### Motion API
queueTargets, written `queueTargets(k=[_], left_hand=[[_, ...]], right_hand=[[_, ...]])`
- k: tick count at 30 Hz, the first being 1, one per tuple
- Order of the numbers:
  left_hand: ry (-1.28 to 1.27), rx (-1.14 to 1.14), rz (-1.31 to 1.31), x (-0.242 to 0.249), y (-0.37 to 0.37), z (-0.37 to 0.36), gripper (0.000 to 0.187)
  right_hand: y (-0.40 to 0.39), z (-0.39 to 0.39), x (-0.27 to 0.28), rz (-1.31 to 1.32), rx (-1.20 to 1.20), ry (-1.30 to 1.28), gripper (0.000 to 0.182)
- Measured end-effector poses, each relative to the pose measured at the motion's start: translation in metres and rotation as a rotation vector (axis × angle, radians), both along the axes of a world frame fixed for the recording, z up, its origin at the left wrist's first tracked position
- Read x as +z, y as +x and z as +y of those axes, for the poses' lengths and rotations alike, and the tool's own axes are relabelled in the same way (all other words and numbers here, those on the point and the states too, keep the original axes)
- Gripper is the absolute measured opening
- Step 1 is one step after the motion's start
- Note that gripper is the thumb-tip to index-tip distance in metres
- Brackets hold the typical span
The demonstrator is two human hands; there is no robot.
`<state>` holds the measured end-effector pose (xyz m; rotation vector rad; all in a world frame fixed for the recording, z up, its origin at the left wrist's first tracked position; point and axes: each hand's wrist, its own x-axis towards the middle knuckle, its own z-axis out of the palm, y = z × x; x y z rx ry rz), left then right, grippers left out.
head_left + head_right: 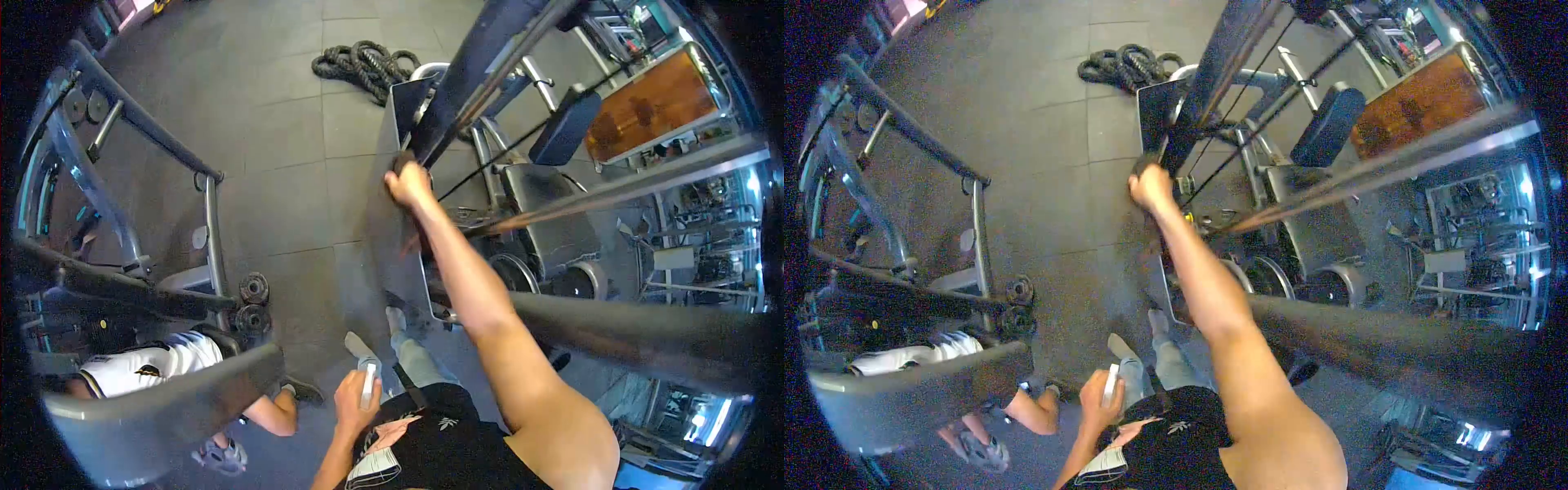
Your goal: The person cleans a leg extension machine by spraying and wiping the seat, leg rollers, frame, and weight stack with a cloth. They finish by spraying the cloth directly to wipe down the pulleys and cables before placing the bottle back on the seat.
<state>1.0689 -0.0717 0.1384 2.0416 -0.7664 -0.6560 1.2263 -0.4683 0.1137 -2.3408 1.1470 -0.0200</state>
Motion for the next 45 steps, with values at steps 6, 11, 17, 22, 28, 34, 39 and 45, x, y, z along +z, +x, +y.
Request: queueTargets(k=[6,11,17,22,28,34,39,45], left_hand=[[0.000,0.084,0.039,-0.018,-0.008,-0.006,0.014],[0.026,0.123,0.005,-0.004,-0.017,0.006,0.014],[-0.019,0.041,-0.076,0.004,-0.023,0.035,0.013],[-0.083,-0.121,-0.148,0.001,-0.036,0.030,0.012],[-0.070,-0.190,-0.231,0.004,-0.076,0.014,0.013],[-0.071,-0.122,-0.247,-0.038,-0.146,0.004,0.016],[-0.065,0.066,-0.342,0.002,-0.213,-0.029,0.013],[-0.188,0.365,-0.299,0.053,-0.253,-0.058,0.016]], right_hand=[[0.140,-0.113,0.001,0.089,-0.053,-0.173,0.033],[0.138,-0.107,0.016,0.021,-0.169,-0.133,0.035],[0.039,-0.025,-0.011,0.083,-0.192,-0.207,0.039],[-0.103,0.091,-0.001,-0.109,-0.105,-0.158,0.017],[-0.239,0.188,0.087,-0.414,-0.030,-0.034,0.021],[-0.406,0.201,0.191,-0.894,-0.214,0.748,0.032],[-0.576,0.136,0.185,-1.059,-0.542,1.143,0.047],[-0.676,0.052,0.190,-1.497,-0.764,1.165,0.049]])
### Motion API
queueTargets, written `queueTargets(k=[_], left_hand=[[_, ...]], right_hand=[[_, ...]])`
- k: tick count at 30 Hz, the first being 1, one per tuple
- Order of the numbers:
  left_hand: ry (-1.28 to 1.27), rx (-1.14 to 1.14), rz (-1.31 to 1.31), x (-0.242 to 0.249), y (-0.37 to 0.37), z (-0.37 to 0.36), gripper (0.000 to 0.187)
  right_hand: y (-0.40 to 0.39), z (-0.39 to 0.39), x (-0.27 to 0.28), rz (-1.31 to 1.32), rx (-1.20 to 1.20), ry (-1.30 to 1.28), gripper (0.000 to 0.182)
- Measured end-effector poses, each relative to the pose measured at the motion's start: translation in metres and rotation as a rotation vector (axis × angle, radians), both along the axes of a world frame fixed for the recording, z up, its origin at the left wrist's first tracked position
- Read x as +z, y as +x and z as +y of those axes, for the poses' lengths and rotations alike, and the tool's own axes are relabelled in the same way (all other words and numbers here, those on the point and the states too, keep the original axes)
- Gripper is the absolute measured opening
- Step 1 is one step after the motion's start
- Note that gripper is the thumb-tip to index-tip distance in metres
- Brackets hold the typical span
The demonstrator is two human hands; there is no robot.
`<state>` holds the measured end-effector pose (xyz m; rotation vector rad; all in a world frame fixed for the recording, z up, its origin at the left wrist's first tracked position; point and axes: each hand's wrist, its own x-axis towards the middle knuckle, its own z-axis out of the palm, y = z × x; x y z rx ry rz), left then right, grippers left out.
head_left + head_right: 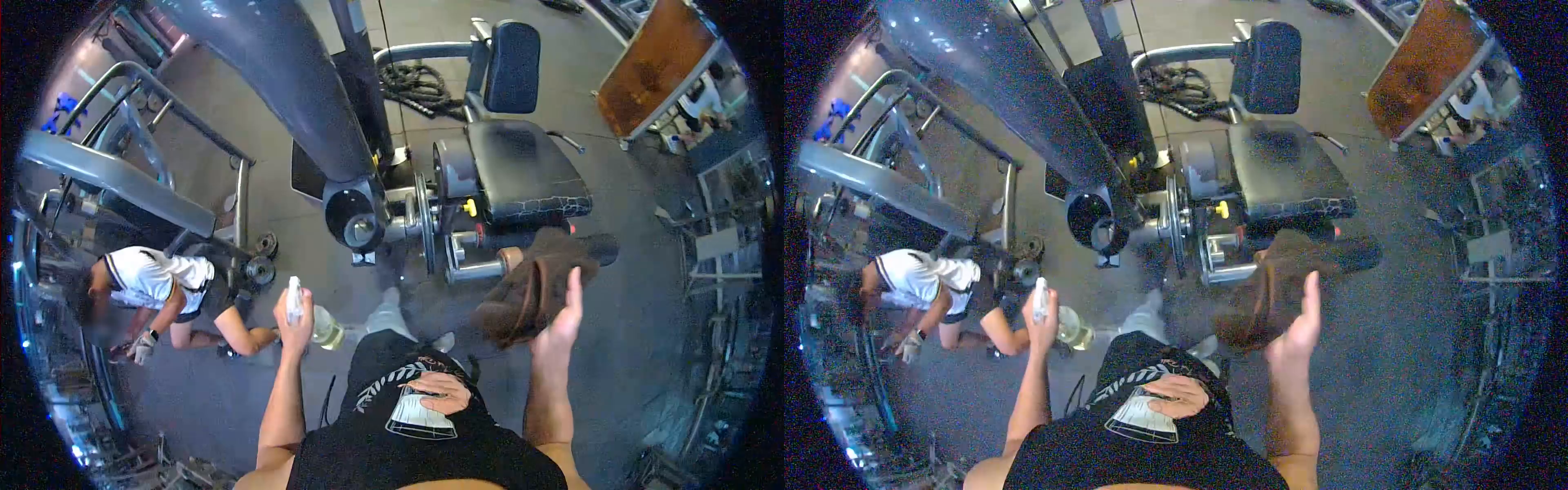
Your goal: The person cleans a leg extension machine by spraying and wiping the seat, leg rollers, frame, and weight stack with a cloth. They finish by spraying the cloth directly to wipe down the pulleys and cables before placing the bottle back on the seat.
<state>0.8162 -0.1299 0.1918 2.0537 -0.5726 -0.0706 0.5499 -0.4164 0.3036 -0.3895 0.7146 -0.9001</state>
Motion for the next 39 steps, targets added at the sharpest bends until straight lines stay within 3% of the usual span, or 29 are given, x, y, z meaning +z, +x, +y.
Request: queueTargets(k=[4,6,7,8,11,12,14,18,22,24,25,29,32,33,35,36,39], left_hand=[[0.044,0.083,-0.279,0.035,0.018,-0.017,0.014],[0.093,0.214,-0.229,0.062,0.035,-0.029,0.015],[-0.006,0.251,-0.191,0.057,0.057,-0.027,0.017],[-0.076,0.307,-0.231,0.064,0.069,-0.038,0.019],[-0.314,0.418,-0.336,0.082,0.122,-0.076,0.023],[-0.437,0.438,-0.318,0.082,0.141,-0.089,0.026],[-0.194,0.522,-0.106,0.069,0.180,-0.083,0.029],[0.106,0.375,-0.194,0.058,0.207,-0.147,0.032],[-0.317,0.380,0.084,0.025,0.232,-0.185,0.024],[-0.454,0.387,0.238,0.023,0.215,-0.209,0.026],[-0.302,0.383,0.263,0.016,0.217,-0.205,0.024],[-0.063,0.274,0.208,0.007,0.210,-0.226,0.023],[-0.004,0.294,0.241,-0.010,0.207,-0.230,0.032],[0.031,0.309,0.237,-0.019,0.209,-0.226,0.033],[0.145,0.345,0.198,-0.025,0.208,-0.228,0.034],[0.179,0.353,0.167,-0.031,0.207,-0.228,0.034],[0.295,0.354,0.091,-0.048,0.210,-0.224,0.033]], right_hand=[[-0.011,-0.052,-0.003,-0.176,-0.076,-0.069,0.048],[-0.005,-0.075,0.004,-0.185,-0.107,-0.074,0.047],[-0.004,-0.086,0.001,-0.183,-0.128,-0.075,0.047],[-0.009,-0.102,-0.010,-0.314,0.003,-0.134,0.046],[0.013,-0.129,-0.009,-0.155,-0.110,-0.115,0.045],[0.019,-0.139,-0.010,-0.111,-0.134,-0.105,0.046],[0.038,-0.157,-0.011,0.005,-0.209,-0.107,0.046],[0.080,-0.196,-0.018,0.063,-0.137,-0.184,0.048],[0.144,-0.237,-0.024,0.109,-0.128,-0.118,0.047],[0.177,-0.254,-0.031,0.014,0.001,-0.096,0.046],[0.194,-0.262,-0.037,-0.035,0.072,-0.083,0.046],[0.281,-0.280,-0.068,0.210,0.234,-0.061,0.041],[0.340,-0.274,-0.094,0.366,0.578,-0.160,0.042],[0.358,-0.266,-0.097,0.421,0.671,-0.064,0.042],[0.383,-0.245,-0.145,0.511,0.776,-0.183,0.043],[0.393,-0.236,-0.142,0.360,0.983,-0.152,0.045],[0.425,-0.199,-0.173,0.297,1.017,0.079,0.037]])
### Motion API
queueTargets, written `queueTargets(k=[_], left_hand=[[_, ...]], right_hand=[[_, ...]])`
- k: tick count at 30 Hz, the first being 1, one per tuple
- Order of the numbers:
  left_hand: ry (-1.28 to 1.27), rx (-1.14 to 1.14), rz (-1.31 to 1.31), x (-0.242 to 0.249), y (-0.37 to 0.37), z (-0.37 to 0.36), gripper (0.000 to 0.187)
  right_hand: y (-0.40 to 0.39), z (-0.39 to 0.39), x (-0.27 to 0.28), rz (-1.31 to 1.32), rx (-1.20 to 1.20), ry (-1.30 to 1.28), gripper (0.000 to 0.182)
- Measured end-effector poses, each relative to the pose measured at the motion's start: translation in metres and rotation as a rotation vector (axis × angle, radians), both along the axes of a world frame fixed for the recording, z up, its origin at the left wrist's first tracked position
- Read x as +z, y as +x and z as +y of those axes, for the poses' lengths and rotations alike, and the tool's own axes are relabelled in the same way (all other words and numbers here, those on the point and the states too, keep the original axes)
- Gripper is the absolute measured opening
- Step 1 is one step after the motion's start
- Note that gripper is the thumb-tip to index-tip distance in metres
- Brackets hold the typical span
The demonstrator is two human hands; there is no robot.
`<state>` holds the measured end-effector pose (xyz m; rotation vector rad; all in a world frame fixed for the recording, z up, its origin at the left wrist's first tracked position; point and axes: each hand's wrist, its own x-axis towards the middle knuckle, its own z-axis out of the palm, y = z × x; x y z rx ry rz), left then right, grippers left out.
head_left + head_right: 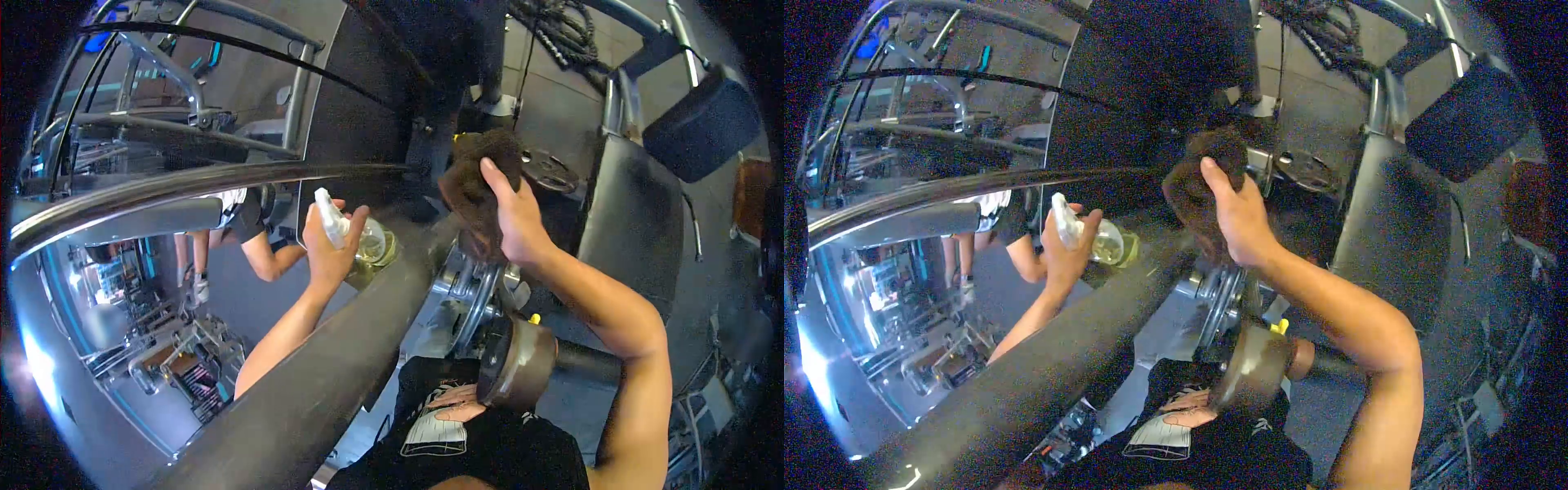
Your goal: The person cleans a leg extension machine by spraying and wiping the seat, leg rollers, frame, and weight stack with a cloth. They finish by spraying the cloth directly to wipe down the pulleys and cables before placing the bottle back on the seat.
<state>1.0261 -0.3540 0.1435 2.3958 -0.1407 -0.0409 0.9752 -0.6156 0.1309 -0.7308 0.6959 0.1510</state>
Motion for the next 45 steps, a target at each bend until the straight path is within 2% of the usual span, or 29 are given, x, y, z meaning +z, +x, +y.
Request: queueTargets(k=[2,6,7,9,13,16,17,18,19,21,22,23,24,25,26,28,29,30,32,33,35,37,40,42,44,45], left_hand=[[0.075,-0.009,-0.026,-0.007,0.003,-0.001,0.033],[0.011,0.083,-0.003,-0.014,0.006,-0.001,0.025],[0.027,0.079,0.042,-0.014,0.007,0.000,0.023],[0.050,0.073,0.134,-0.014,0.009,0.002,0.019],[0.071,-0.006,0.077,-0.012,0.011,0.004,0.016],[0.028,0.027,0.067,0.006,0.013,-0.003,0.014],[0.034,0.027,0.035,0.021,0.012,-0.011,0.014],[0.040,0.023,0.001,0.030,0.010,-0.013,0.015],[-0.009,0.106,0.100,0.035,0.007,-0.002,0.017],[0.071,0.186,0.126,0.066,0.003,0.006,0.021],[-0.045,0.276,0.073,0.078,0.001,0.004,0.020],[-0.068,0.223,-0.016,0.092,-0.002,0.007,0.023],[-0.003,0.273,-0.027,0.106,-0.005,0.016,0.027],[-0.115,0.271,-0.150,0.107,-0.008,0.030,0.032],[-0.166,0.417,-0.186,0.112,-0.015,0.053,0.033],[-0.038,0.326,-0.287,0.130,-0.023,0.074,0.034],[0.011,0.285,-0.334,0.139,-0.028,0.090,0.035],[-0.103,0.332,-0.365,0.148,-0.029,0.088,0.037],[-0.174,0.431,-0.392,0.162,-0.040,0.094,0.038],[-0.236,0.430,-0.376,0.166,-0.050,0.102,0.042],[-0.289,0.413,-0.254,0.168,-0.068,0.100,0.048],[-0.338,0.434,-0.149,0.160,-0.089,0.099,0.059],[-0.302,0.436,0.014,0.145,-0.119,0.095,0.041],[-0.159,0.378,0.107,0.139,-0.134,0.096,0.032],[-0.164,0.395,0.136,0.132,-0.146,0.105,0.025],[-0.163,0.427,0.107,0.127,-0.150,0.101,0.024]], right_hand=[[0.013,0.014,-0.018,-0.007,-0.014,0.020,0.036],[0.030,0.024,-0.034,0.040,0.004,0.039,0.036],[0.032,0.029,-0.038,0.095,-0.013,-0.036,0.036],[0.029,0.036,-0.046,0.033,0.027,-0.125,0.035],[0.012,0.050,-0.064,0.000,0.113,-0.241,0.037],[0.002,0.059,-0.070,0.033,0.348,-0.369,0.043],[0.000,0.067,-0.070,0.048,0.434,-0.541,0.049],[0.003,0.072,-0.058,0.043,0.516,-0.549,0.056],[0.004,0.085,-0.058,0.038,0.574,-0.501,0.056],[0.015,0.108,-0.047,-0.017,0.698,-0.420,0.058],[0.024,0.121,-0.036,-0.069,0.767,-0.385,0.060],[0.028,0.145,-0.036,-0.229,0.600,-0.385,0.062],[0.033,0.167,-0.038,-0.387,0.428,-0.387,0.064],[0.050,0.177,-0.035,-0.336,0.571,-0.260,0.059],[0.069,0.188,-0.033,-0.281,0.710,-0.130,0.055],[0.089,0.239,-0.052,-0.421,0.691,-0.396,0.065],[0.084,0.241,-0.046,-0.673,0.488,-0.699,0.054],[0.085,0.242,-0.046,-0.661,0.323,-0.744,0.050],[0.092,0.246,-0.045,-0.639,-0.011,-0.822,0.044],[0.109,0.225,-0.038,-0.647,0.307,-0.783,0.048],[0.157,0.241,-0.039,-0.366,-0.203,-1.082,0.058],[0.186,0.207,-0.016,-0.253,-0.185,-0.815,0.068],[0.189,0.212,-0.034,-0.357,-0.321,-0.766,0.071],[0.162,0.228,-0.078,-0.538,-0.200,-1.295,0.067],[0.105,0.254,-0.108,-0.760,-0.091,-1.148,0.070],[0.078,0.263,-0.110,-0.696,0.258,-1.124,0.075]])
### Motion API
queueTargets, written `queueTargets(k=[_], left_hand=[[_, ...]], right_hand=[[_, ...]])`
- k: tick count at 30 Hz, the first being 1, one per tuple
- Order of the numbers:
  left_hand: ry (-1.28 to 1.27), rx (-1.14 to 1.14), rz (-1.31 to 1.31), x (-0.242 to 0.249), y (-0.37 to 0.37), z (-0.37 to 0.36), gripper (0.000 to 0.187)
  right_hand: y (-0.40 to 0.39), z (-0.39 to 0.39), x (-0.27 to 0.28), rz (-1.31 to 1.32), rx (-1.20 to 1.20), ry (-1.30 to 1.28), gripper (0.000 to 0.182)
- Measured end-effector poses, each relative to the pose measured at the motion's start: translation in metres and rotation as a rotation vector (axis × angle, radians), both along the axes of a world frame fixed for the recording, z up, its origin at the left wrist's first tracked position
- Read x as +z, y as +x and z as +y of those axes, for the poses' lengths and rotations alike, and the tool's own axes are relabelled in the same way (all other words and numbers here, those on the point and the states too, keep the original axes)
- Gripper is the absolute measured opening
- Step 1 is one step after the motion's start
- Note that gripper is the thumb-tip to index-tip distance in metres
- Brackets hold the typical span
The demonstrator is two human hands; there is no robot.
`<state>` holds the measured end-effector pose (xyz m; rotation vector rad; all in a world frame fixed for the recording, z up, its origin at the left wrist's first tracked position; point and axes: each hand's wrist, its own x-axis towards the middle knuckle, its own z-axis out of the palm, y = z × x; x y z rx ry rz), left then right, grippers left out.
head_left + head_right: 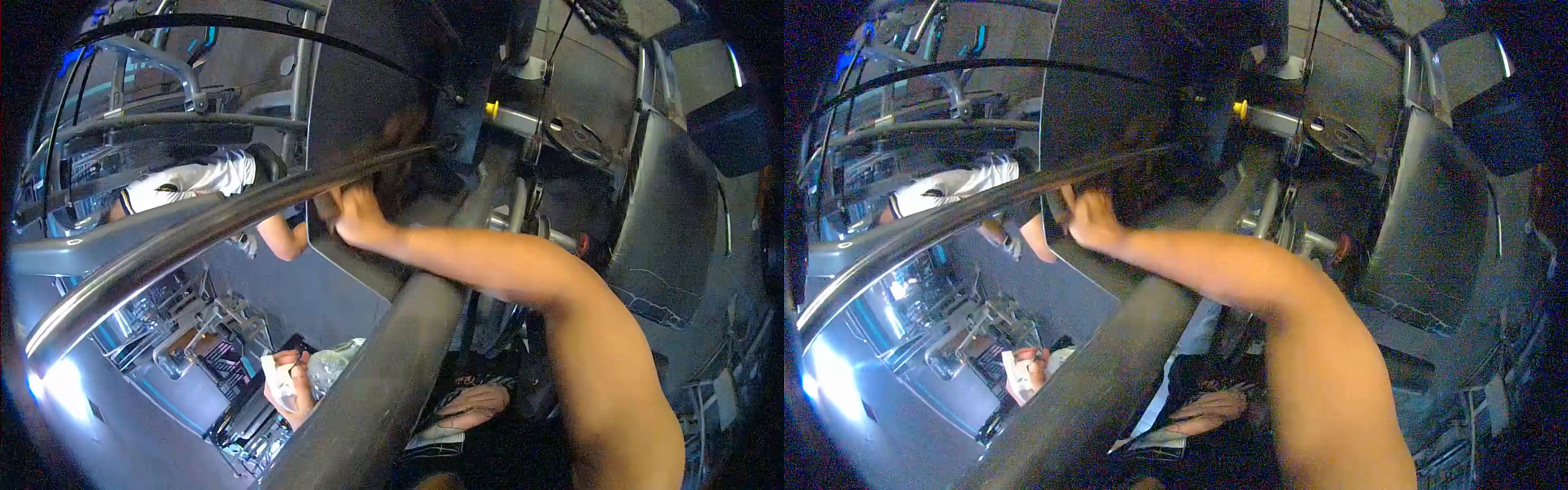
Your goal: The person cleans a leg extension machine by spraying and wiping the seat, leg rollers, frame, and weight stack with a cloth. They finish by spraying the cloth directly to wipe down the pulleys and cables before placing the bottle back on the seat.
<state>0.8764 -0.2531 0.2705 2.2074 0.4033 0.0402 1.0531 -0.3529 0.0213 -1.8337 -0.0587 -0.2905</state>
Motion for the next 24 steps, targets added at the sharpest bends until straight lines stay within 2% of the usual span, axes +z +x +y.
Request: queueTargets(k=[1,2,5,6,7,10,12,15,16,18,20,21,22,24], left_hand=[[0.014,0.037,-0.021,-0.003,-0.004,-0.003,0.023],[0.041,0.070,0.030,-0.001,-0.006,-0.008,0.023],[0.043,0.036,0.109,-0.006,-0.013,-0.002,0.023],[0.028,0.021,0.157,-0.007,-0.016,0.003,0.023],[0.009,0.046,0.177,-0.010,-0.018,0.005,0.024],[-0.018,0.143,0.197,-0.019,-0.027,-0.001,0.028],[0.089,0.081,0.152,-0.018,-0.018,-0.025,0.028],[0.091,0.159,0.176,-0.018,-0.024,-0.024,0.028],[0.073,0.160,0.211,-0.019,-0.030,-0.012,0.028],[0.090,0.177,0.179,-0.025,-0.029,-0.011,0.028],[0.164,0.218,0.103,-0.026,-0.032,-0.029,0.028],[0.140,0.214,0.050,-0.031,-0.033,-0.025,0.028],[0.118,0.216,0.000,-0.038,-0.041,-0.019,0.028],[0.066,0.242,-0.051,-0.041,-0.040,-0.021,0.028]], right_hand=[[-0.027,0.008,-0.001,0.207,0.234,-0.129,0.080],[-0.012,-0.024,0.028,0.551,0.533,0.064,0.080],[-0.003,-0.028,0.015,0.520,0.662,0.110,0.078],[-0.006,-0.039,0.034,0.627,0.873,0.003,0.067],[-0.009,-0.050,0.053,0.707,1.096,-0.119,0.068],[-0.020,-0.075,0.081,0.724,1.177,-0.109,0.077],[-0.021,-0.080,0.087,0.703,1.204,-0.160,0.084],[-0.010,-0.058,0.051,0.991,0.914,0.239,0.094],[-0.009,-0.043,0.020,0.918,0.905,0.132,0.100],[-0.022,-0.016,-0.036,0.661,0.904,0.025,0.078],[-0.025,-0.036,-0.019,0.652,1.077,-0.019,0.055],[-0.018,-0.064,0.015,0.773,1.208,-0.009,0.045],[-0.032,-0.066,0.015,0.684,1.265,0.173,0.038],[-0.033,-0.077,0.048,0.548,1.353,-0.024,0.039]])
